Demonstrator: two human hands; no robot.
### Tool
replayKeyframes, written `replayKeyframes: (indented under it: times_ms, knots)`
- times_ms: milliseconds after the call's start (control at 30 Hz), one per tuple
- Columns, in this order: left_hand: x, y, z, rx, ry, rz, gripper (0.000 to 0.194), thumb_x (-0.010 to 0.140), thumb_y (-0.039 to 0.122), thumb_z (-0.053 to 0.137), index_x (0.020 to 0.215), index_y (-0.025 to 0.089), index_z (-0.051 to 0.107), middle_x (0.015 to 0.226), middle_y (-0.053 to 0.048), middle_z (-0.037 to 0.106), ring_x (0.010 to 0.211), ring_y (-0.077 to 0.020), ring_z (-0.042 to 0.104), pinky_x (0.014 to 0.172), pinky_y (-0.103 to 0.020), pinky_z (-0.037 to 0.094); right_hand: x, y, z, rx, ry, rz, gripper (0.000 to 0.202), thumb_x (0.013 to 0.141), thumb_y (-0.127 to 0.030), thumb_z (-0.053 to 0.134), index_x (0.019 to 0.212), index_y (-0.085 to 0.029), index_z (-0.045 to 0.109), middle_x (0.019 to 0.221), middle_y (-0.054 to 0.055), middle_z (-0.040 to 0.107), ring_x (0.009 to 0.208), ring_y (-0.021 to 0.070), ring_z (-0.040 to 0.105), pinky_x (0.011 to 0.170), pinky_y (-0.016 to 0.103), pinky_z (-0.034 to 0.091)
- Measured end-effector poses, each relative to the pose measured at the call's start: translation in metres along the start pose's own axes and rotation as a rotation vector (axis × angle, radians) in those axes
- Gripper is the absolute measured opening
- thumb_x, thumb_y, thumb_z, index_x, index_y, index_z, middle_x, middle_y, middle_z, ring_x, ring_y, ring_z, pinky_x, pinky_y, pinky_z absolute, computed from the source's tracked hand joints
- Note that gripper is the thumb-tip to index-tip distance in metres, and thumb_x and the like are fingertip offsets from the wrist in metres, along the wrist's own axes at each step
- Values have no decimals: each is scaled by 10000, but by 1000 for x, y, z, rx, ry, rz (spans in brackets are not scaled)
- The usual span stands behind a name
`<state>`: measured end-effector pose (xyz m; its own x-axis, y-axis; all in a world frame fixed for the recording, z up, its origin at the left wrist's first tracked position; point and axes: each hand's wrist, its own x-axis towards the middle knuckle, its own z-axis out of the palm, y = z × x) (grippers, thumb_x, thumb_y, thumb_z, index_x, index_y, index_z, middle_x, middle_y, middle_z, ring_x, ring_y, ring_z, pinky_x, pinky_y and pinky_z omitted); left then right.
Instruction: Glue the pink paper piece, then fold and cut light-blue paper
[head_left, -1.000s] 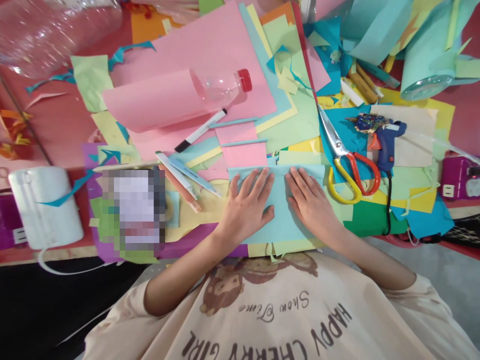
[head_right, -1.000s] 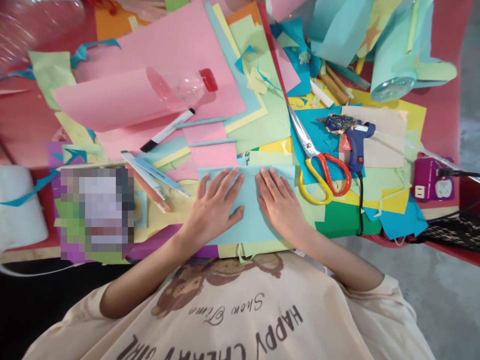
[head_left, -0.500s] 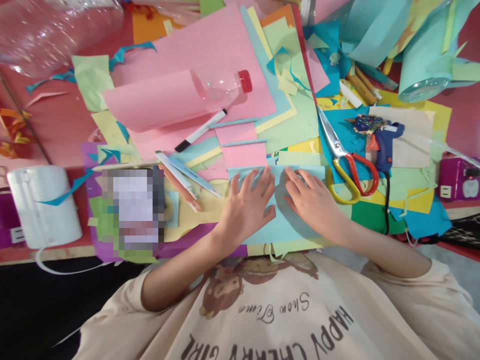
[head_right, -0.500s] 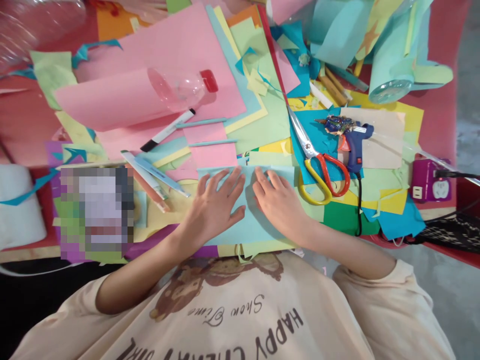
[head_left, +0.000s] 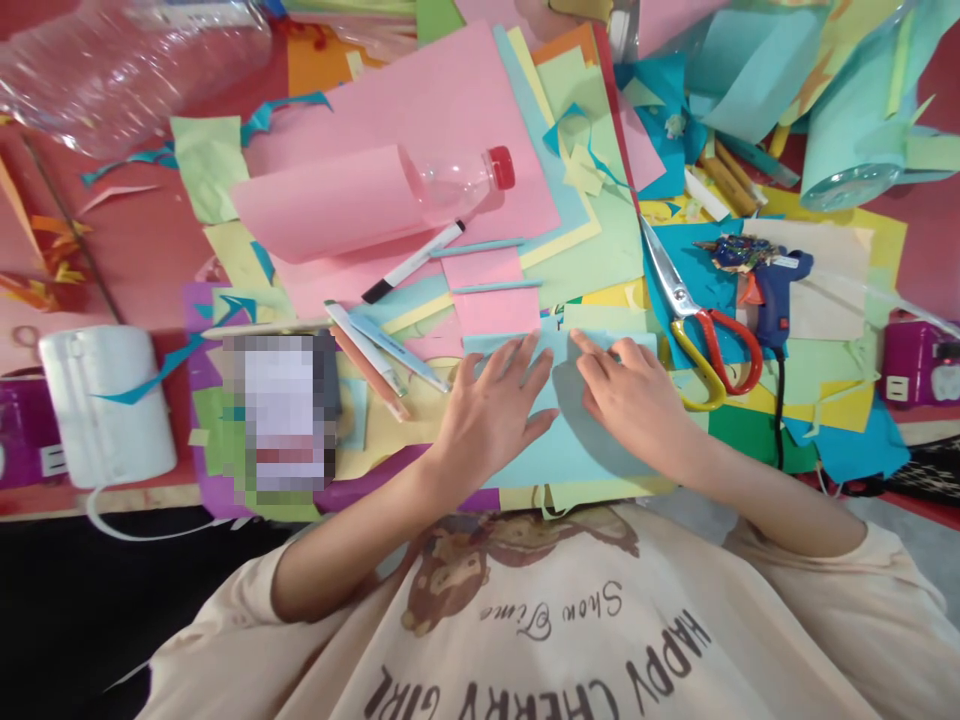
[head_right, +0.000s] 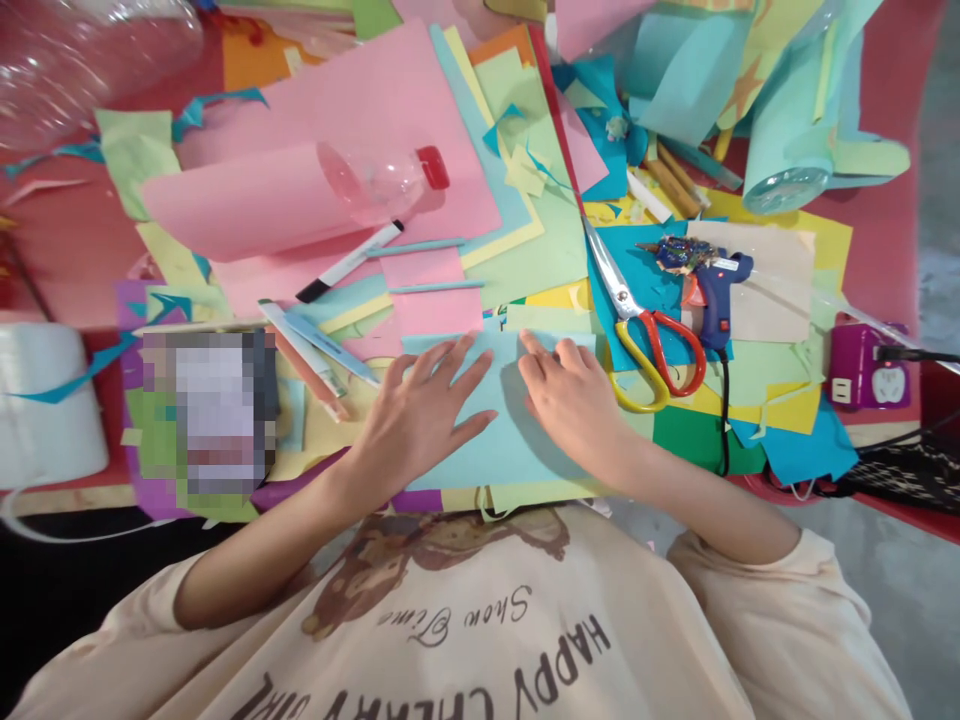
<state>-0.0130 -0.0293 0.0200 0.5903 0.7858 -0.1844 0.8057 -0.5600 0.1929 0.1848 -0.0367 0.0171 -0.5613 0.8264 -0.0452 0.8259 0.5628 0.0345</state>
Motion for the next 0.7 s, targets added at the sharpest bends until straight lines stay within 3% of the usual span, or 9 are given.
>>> replayKeyframes:
  times_ms: [367, 533, 700]
  knots:
    - [-22, -25, -3, 61, 57, -82, 472, 946, 412, 471, 1379, 232, 534, 1484, -131, 502, 1301, -348, 507, 946, -502, 477, -33, 28, -1, -34, 54, 157, 200, 921, -151, 456, 856, -149, 646, 1211, 102, 710, 803, 259, 483, 715, 407, 393]
    - [-27, -27, -1, 110, 47, -106, 478, 957, 426, 447, 1385, 227, 525, 1478, -150, 504, 1306, -337, 513, 948, -497, 478, -37, 35, 0, -52, 49, 164, 164, 934, -245, 522, 948, -141, 647, 1251, 115, 688, 890, 281, 506, 731, 405, 384]
    - [-27, -23, 0, 131, 45, -136, 486, 963, 428, 430, 1399, 229, 512, 1475, -195, 490, 1317, -344, 505, 924, -492, 494, -43, 47, 1, -62, 24, 191, 274, 912, -365, 607, 1060, -136, 632, 1250, 100, 691, 1006, 287, 521, 772, 403, 380]
